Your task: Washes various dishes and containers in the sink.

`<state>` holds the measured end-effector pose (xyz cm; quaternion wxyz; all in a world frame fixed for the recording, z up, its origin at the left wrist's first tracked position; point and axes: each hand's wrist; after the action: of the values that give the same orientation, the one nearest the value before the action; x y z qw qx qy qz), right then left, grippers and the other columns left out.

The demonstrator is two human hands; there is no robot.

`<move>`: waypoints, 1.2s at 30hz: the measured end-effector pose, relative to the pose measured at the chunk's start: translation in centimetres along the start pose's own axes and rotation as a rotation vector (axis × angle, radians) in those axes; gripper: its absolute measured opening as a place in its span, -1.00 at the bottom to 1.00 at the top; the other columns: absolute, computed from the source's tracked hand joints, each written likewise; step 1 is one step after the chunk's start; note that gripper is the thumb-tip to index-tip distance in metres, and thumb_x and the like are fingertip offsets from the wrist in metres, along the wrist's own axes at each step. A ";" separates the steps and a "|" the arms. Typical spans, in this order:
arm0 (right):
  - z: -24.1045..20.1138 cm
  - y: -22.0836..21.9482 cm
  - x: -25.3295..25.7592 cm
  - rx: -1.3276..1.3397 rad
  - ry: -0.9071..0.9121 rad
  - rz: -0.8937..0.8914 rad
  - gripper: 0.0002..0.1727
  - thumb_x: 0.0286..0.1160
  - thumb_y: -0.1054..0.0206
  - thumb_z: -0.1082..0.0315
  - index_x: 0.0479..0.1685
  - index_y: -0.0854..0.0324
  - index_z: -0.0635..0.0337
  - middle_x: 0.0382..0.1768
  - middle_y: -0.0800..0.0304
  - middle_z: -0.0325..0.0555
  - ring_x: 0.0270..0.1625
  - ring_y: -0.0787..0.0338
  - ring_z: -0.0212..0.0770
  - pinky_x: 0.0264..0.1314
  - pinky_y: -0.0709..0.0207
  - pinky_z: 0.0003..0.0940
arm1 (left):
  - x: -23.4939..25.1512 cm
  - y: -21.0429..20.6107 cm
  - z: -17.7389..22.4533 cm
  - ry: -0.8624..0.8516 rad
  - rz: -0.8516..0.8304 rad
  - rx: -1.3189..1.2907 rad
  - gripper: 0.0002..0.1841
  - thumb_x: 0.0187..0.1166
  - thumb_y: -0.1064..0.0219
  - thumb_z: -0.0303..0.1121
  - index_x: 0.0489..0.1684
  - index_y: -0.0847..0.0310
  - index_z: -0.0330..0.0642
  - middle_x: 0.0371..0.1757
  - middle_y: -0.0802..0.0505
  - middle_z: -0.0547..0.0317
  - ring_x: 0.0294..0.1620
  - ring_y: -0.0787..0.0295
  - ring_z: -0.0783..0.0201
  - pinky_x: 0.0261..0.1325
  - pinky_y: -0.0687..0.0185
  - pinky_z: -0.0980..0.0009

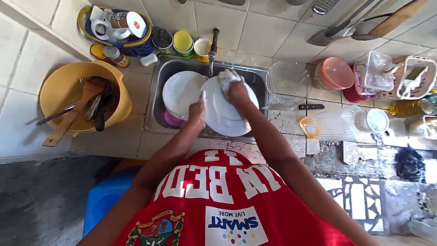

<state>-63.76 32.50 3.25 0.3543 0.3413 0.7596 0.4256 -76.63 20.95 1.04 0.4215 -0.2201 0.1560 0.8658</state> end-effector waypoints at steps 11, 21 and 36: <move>0.9 -8.1 -10.6 -0.050 0.223 0.250 -0.65 0.29 -0.51 0.29 -0.10 -0.82 0.44 -0.17 -0.87 0.37 0.02 -0.86 0.36 0.12 -0.66 0.32 | 1.7 1.6 -0.3 0.037 0.169 -0.174 -0.43 0.83 -0.05 0.08 0.34 -0.58 -0.31 0.32 -0.75 -0.14 0.36 -0.70 0.09 0.38 -0.66 0.00; 0.7 0.3 -0.1 0.040 -0.012 0.000 -0.52 0.62 -0.26 0.25 0.33 -0.60 0.50 0.41 -0.64 0.44 0.53 -0.60 0.35 0.54 -0.44 0.30 | 0.0 1.3 1.7 -0.045 0.101 0.028 -0.37 0.83 -0.02 0.12 0.17 -0.65 -0.40 0.29 -0.74 -0.24 0.41 -0.65 0.01 0.45 -0.56 -0.05; -5.5 -4.0 -5.5 -0.102 0.513 0.217 -0.69 0.48 -0.30 0.29 -0.19 -0.82 0.41 -0.14 -0.88 0.30 0.10 -0.86 0.31 0.11 -0.69 0.26 | -0.7 1.2 2.1 -0.093 0.108 0.160 -0.43 0.92 0.13 -0.08 0.02 -0.62 -0.51 0.05 -0.74 -0.31 0.14 -0.68 -0.06 0.25 -0.58 -0.07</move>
<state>-66.32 24.16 3.15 0.1196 0.2836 0.7610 0.5711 -77.78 20.74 3.30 0.3970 -0.1367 0.2163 0.8814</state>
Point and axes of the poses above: each hand's wrist, its own x-axis towards the middle knuckle, its own y-axis out of the back of the hand, z = x × y
